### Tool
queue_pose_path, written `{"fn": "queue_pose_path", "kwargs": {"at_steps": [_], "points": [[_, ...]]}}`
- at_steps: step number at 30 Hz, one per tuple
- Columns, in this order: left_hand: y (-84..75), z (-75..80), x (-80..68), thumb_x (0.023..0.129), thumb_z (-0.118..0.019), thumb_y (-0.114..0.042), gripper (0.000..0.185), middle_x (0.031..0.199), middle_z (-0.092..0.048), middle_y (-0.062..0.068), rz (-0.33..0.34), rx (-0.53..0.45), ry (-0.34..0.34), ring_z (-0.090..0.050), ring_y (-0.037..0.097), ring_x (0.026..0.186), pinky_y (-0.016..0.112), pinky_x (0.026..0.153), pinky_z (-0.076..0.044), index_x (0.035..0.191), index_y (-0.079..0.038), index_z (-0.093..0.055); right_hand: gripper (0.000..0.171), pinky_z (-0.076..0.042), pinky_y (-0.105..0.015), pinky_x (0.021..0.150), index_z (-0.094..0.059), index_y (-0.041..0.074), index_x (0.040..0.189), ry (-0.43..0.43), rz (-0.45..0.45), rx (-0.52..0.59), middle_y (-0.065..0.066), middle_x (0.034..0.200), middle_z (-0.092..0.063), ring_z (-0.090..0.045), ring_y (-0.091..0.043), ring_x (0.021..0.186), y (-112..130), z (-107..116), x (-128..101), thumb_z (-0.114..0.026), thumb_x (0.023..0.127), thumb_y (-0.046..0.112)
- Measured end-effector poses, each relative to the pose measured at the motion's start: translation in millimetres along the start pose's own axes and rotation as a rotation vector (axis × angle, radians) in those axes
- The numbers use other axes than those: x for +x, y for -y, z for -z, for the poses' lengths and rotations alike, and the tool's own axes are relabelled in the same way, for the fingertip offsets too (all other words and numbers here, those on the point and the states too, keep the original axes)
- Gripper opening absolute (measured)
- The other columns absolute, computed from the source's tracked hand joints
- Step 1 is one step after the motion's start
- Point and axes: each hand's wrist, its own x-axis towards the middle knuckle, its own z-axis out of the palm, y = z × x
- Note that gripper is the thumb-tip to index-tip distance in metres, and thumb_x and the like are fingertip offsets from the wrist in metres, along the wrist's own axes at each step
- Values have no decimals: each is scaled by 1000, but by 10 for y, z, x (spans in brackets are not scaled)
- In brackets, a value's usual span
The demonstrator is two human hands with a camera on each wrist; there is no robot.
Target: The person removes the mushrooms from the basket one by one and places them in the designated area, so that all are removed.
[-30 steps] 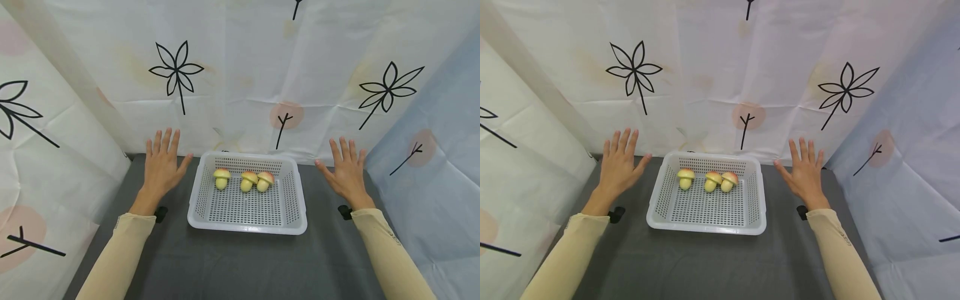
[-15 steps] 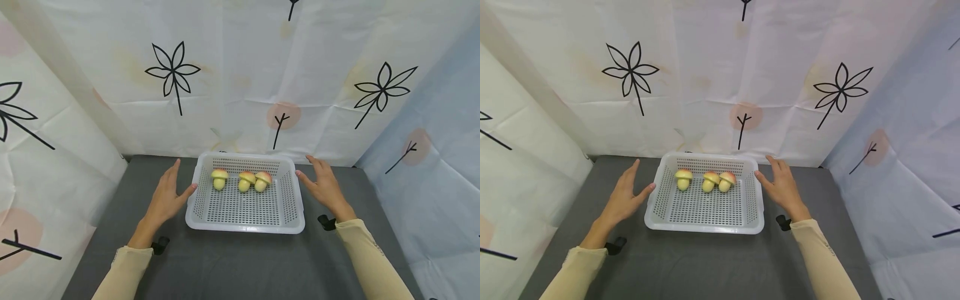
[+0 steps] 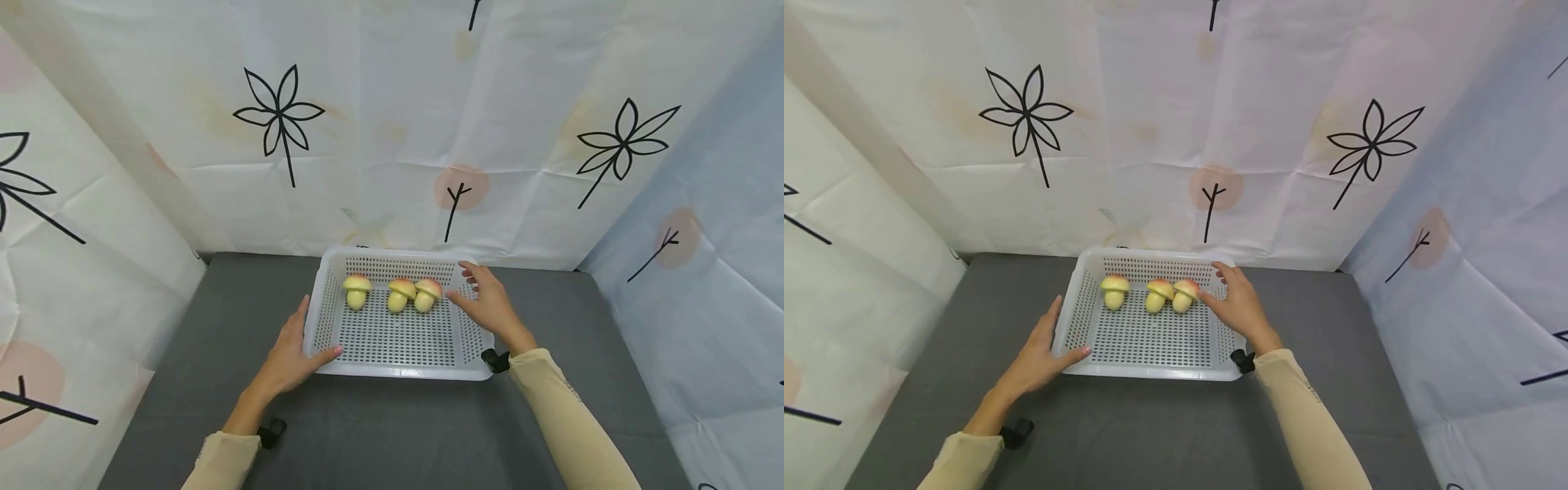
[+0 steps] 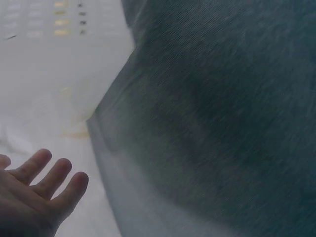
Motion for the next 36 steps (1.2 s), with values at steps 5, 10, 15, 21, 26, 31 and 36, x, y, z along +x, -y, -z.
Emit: {"fn": "queue_pose_path", "kwargs": {"at_steps": [5, 10, 15, 21, 26, 31, 36], "points": [[42, -81, -1, 76, -84, -59, 128, 163, -24, 16, -44, -33, 14, -34, 40, 138, 69, 100, -34, 164, -26, 3, 74, -45, -55, 98, -42, 5, 153, 41, -54, 29, -25, 137, -52, -53, -41, 122, -1, -175, 114, -78, 91, 25], [89, -117, 7, 71, -89, -55, 134, 164, -24, 13, -90, -69, 4, -31, 41, 141, 70, 101, -31, 165, -23, 1, 84, -46, -55, 96, -40, 5, 154, 75, -121, 71, -24, 141, -48, -51, -42, 125, -26, -320, 219, -83, 86, 30], [113, -138, 19, 69, -91, -53, 136, 165, -22, 12, -105, -83, -9, -31, 41, 142, 69, 102, -30, 165, -21, 0, 91, -45, -57, 96, -38, 7, 155, 105, -170, 132, -25, 144, -42, -46, -44, 128, -39, -431, 299, -87, 81, 27], [118, -162, 19, 68, -92, -53, 138, 166, -21, 14, -103, -97, -11, -33, 41, 141, 68, 104, -30, 165, -21, 1, 95, -41, -57, 102, -39, 8, 155, 115, -222, 121, -25, 144, -41, -44, -42, 129, -102, -545, 372, -91, 77, 27], [127, -173, 20, 68, -92, -53, 138, 166, -19, 13, -85, -103, -8, -33, 40, 141, 68, 104, -31, 164, -27, 4, 97, -41, -56, 102, -41, 6, 153, 110, -236, 76, -26, 141, -45, -47, -41, 125, -170, -638, 400, -93, 74, 28], [123, -183, 22, 68, -91, -55, 138, 165, -21, 15, -57, -97, -6, -35, 40, 140, 68, 103, -32, 164, -30, 5, 99, -41, -55, 102, -40, 6, 154, 113, -273, 73, -26, 141, -44, -47, -41, 125, -186, -704, 400, -93, 73, 27], [125, -192, 21, 67, -93, -52, 139, 164, -25, 16, -65, -121, -12, -41, 38, 136, 66, 103, -34, 165, -23, 2, 101, -41, -54, 102, -39, 9, 154, 109, -300, 67, -24, 139, -45, -47, -39, 124, -198, -743, 422, -94, 72, 27]]}}
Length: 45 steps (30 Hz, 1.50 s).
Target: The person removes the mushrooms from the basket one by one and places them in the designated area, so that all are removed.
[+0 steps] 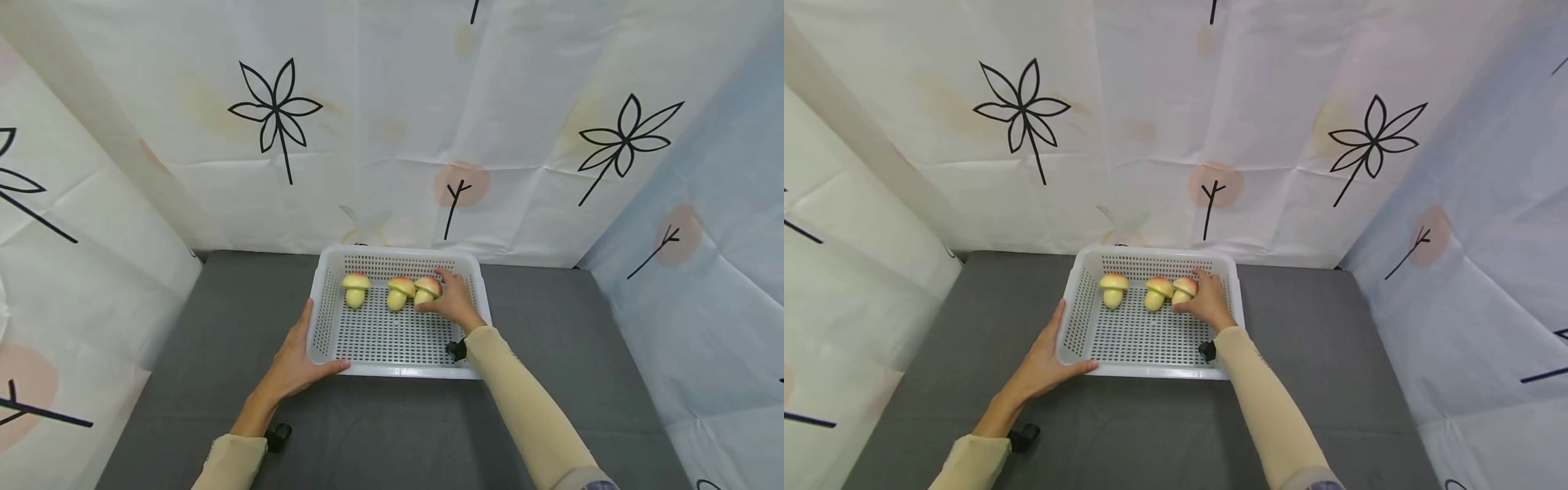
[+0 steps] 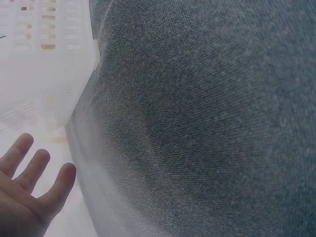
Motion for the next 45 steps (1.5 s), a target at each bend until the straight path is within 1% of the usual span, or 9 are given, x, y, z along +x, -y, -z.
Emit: {"fn": "queue_pose_path", "kwargs": {"at_steps": [2, 8, 12, 16, 25, 30, 36, 41, 45], "points": [[0, 2, -2, 67, -94, -50, 139, 164, -24, 15, -4, -15, -2, -41, 38, 136, 64, 103, -34, 165, -22, 1, 101, -41, -54, 103, -39, 9, 154, -4, -4, 0, -23, 138, -45, -48, -38, 123, -7, -21, 21, -94, 72, 26], [9, -3, 7, 67, -94, -48, 139, 164, -24, 13, -6, -40, -2, -41, 37, 136, 63, 104, -33, 165, -25, 1, 101, -40, -53, 104, -41, 8, 152, -11, -24, -6, -23, 138, -46, -49, -38, 122, -23, -78, 56, -96, 69, 24], [11, -6, 0, 67, -94, -49, 139, 165, -23, 13, 13, -41, 0, -39, 37, 137, 64, 105, -32, 164, -30, 3, 99, -41, -53, 103, -42, 8, 150, -4, -27, -16, -22, 135, -46, -49, -37, 120, -45, -91, 67, -96, 68, 22], [10, -4, -4, 66, -94, -49, 139, 165, -23, 12, 24, -43, -2, -38, 37, 139, 64, 106, -31, 164, -30, 3, 98, -41, -53, 102, -44, 7, 148, 2, -13, -43, -22, 134, -47, -50, -38, 119, -72, -110, 81, -97, 67, 23], [28, -7, 11, 66, -95, -47, 139, 165, -24, 10, -8, -71, -7, -43, 35, 135, 61, 105, -34, 164, -28, 2, 101, -41, -53, 102, -41, 10, 149, -1, 2, -96, -22, 134, -45, -49, -39, 121, -83, -154, 97, -98, 66, 25], [23, -14, 12, 67, -95, -45, 138, 164, -25, 10, -24, -98, 0, -45, 34, 133, 59, 104, -35, 165, -24, 1, 102, -40, -54, 102, -41, 11, 150, 0, -4, -120, -21, 134, -45, -48, -39, 122, -79, -162, 101, -97, 66, 24], [11, -22, 20, 67, -96, -43, 138, 164, -26, 8, -31, -133, 5, -46, 34, 132, 59, 104, -36, 165, -27, 0, 100, -40, -54, 103, -42, 9, 150, -5, 5, -117, -22, 133, -46, -50, -38, 121, -63, -144, 101, -96, 67, 23], [8, -26, 18, 68, -95, -44, 138, 165, -24, 10, -14, -123, 6, -46, 34, 133, 59, 104, -36, 165, -25, 1, 99, -42, -54, 102, -39, 6, 153, 1, 26, -62, -24, 136, -44, -51, -39, 120, -33, -85, 84, -94, 72, 21], [9, -17, 14, 67, -96, -43, 139, 165, -23, 10, -7, -123, 1, -46, 34, 132, 59, 103, -37, 165, -24, 1, 96, -42, -54, 100, -40, 5, 152, 2, 50, -11, -24, 134, -45, -50, -39, 118, 35, 18, 38, -93, 73, 20]]}}
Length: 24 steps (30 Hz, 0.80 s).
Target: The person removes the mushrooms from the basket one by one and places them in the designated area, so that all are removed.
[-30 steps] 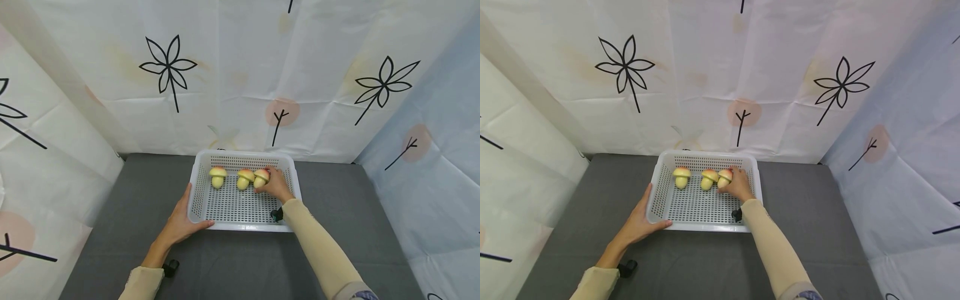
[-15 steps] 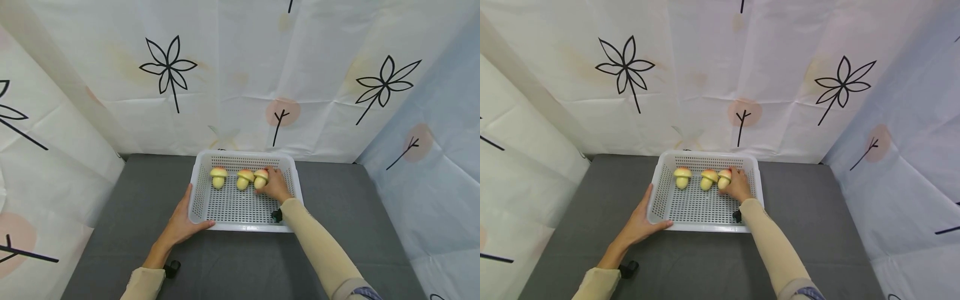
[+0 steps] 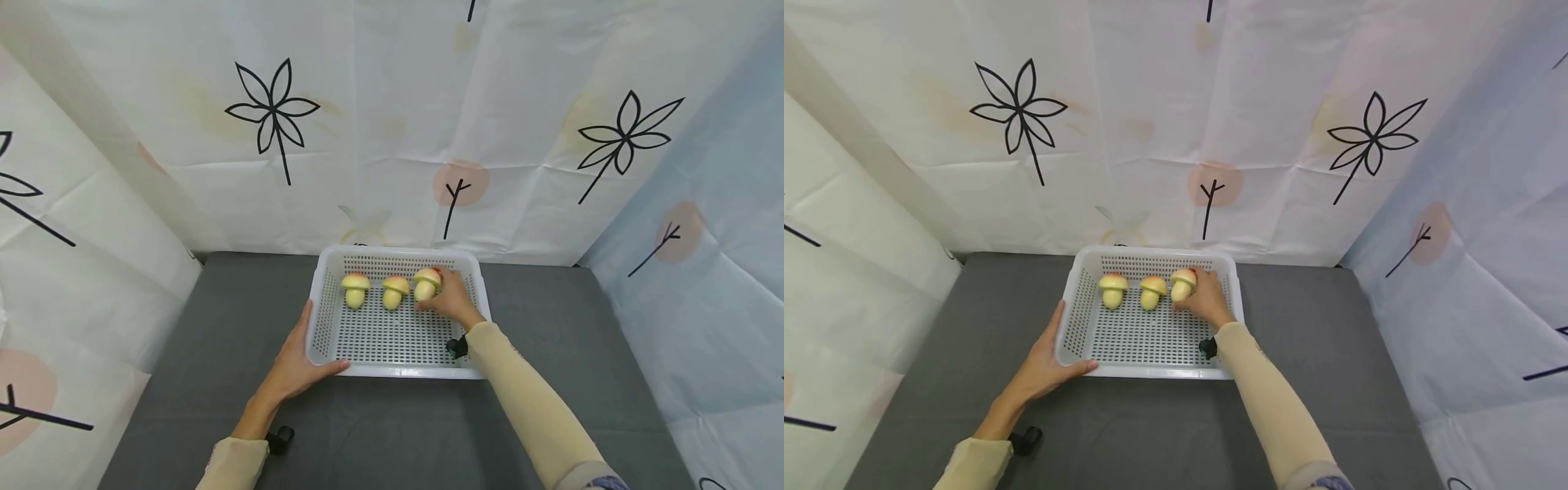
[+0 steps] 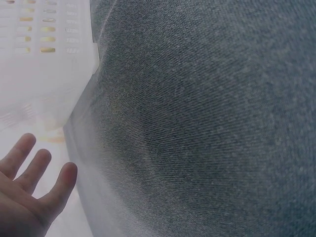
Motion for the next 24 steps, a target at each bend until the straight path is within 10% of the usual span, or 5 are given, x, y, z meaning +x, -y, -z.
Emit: {"fn": "queue_pose_path", "kwargs": {"at_steps": [24], "points": [[-26, 8, -16, 68, -95, -42, 138, 166, -23, 9, 26, -27, 19, -48, 37, 132, 59, 104, -36, 163, -33, 4, 96, -45, -53, 91, -44, 6, 151, -102, 259, -82, -20, 133, -49, -52, -35, 112, 43, 745, -526, -94, 72, 28]]}}
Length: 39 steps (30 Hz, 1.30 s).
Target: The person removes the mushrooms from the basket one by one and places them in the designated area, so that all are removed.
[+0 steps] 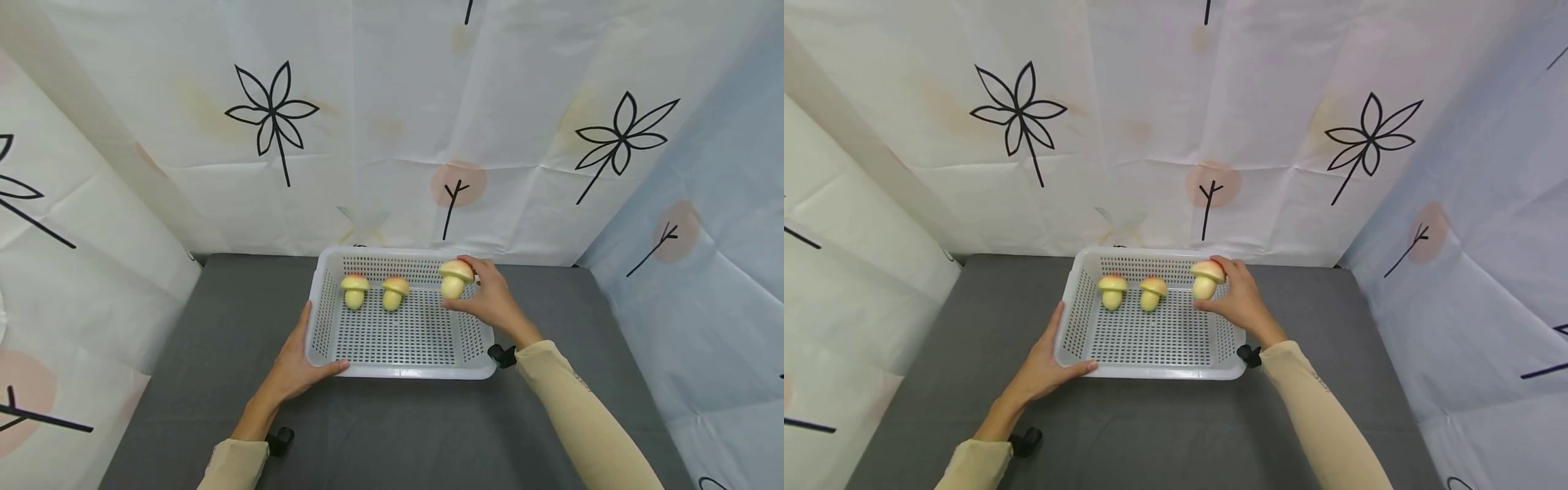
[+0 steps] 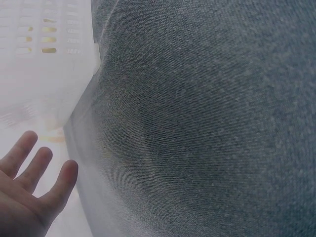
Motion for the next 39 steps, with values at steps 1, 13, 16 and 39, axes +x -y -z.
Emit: {"fn": "queue_pose_path", "kwargs": {"at_steps": [1, 13, 16, 39], "points": [[2, -1, 0, 69, -95, -42, 138, 166, -23, 10, -2, 1, 0, -48, 37, 132, 59, 104, -36, 163, -33, 4, 96, -45, -54, 91, -44, 6, 151, -5, 5, -4, -21, 133, -49, -52, -36, 112, -23, 35, -15, -94, 72, 29], [-5, -6, -13, 68, -95, -44, 138, 165, -24, 8, 27, 14, -1, -49, 37, 131, 59, 104, -36, 164, -31, 4, 95, -42, -58, 95, -38, 0, 153, -51, -50, 19, -25, 139, -47, -49, -40, 117, -496, 400, -180, -90, 79, 27], [-1, -7, -14, 68, -95, -44, 138, 165, -25, 8, 26, 16, -2, -49, 36, 131, 59, 104, -36, 163, -34, 5, 94, -42, -59, 96, -37, 0, 153, -52, -83, 26, -26, 140, -46, -49, -43, 118, -635, 437, -215, -89, 80, 27], [18, -13, -2, 66, -95, -46, 139, 164, -28, 8, 24, 34, -13, -51, 37, 128, 59, 105, -35, 164, -28, 2, 92, -40, -60, 95, -40, -6, 148, 66, -242, -21, -32, 131, -50, -50, -46, 116, -1382, 134, -315, -90, 78, 25]]}}
